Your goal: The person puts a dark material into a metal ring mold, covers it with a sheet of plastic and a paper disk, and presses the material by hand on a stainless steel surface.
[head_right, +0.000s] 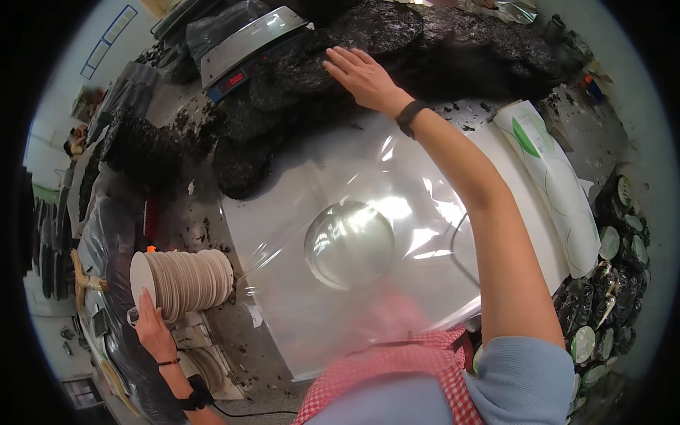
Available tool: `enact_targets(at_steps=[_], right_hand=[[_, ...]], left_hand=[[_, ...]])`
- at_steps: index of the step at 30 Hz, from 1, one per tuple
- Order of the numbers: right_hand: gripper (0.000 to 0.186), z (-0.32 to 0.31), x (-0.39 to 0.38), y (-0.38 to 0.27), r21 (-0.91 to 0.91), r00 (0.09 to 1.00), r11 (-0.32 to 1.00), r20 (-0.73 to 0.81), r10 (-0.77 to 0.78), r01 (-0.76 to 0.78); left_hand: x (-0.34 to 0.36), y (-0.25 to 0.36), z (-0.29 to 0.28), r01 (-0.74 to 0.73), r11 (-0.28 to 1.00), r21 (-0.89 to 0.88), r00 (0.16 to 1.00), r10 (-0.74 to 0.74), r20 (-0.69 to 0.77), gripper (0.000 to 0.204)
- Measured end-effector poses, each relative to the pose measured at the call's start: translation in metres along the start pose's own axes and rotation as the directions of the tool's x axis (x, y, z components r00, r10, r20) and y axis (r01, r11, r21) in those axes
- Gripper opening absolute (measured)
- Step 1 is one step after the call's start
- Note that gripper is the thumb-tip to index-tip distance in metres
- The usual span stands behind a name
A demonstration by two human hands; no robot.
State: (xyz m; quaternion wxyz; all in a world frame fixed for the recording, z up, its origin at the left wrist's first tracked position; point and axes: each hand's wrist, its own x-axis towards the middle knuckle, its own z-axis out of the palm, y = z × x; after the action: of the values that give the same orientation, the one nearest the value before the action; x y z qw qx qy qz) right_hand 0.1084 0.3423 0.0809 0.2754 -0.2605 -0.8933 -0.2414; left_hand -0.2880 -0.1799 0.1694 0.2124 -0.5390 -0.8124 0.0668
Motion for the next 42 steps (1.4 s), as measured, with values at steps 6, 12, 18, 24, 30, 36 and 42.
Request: enact_targets(at_steps=[6, 12, 18, 24, 30, 36, 42], right_hand=[[0.046, 0.012, 0.016, 0.002, -0.021, 0.983, 1.0, -0.181, -0.017, 0.013], [0.049, -0.047, 0.009, 0.012, -0.181, 0.973, 0.983, -0.219, -0.078, 0.038], [0.045, -0.162, -0.043, -0.022, -0.048, 0.984, 0.998, -0.174, -0.05, 0.042], [0.048, -0.208, -0.129, -0.046, -0.135, 0.977, 0.982, -0.183, 0.108, -0.134], [0.04, -0.223, -0.175, -0.066, -0.149, 0.951, 0.956, -0.223, 0.215, -0.251], [0.039, -0.21, -0.175, -0.074, -0.089, 0.963, 0.966, -0.141, 0.23, -0.244], [0.035, -0.217, -0.185, -0.061, -0.116, 0.967, 0.961, -0.081, 0.242, -0.25]], left_hand=[[0.001, -0.027, -0.039, 0.44, 0.888, -0.134, 0.825, -0.459, -0.329, 0.028], [0.006, 0.004, -0.014, 0.138, 0.988, -0.062, 0.94, -0.15, -0.307, 0.024], [-0.006, 0.01, -0.083, 0.495, 0.866, 0.07, 0.77, -0.4, -0.498, 0.026], [-0.001, 0.23, -0.059, -0.358, 0.865, -0.351, 0.802, 0.092, -0.59, 0.037], [-0.036, 0.341, 0.02, -0.355, 0.778, -0.518, 0.919, 0.393, -0.038, 0.046], [0.021, 0.369, 0.055, -0.398, 0.715, -0.575, 0.823, 0.555, 0.12, 0.055], [0.028, 0.383, 0.075, -0.382, 0.724, -0.575, 0.632, 0.658, 0.408, 0.066]])
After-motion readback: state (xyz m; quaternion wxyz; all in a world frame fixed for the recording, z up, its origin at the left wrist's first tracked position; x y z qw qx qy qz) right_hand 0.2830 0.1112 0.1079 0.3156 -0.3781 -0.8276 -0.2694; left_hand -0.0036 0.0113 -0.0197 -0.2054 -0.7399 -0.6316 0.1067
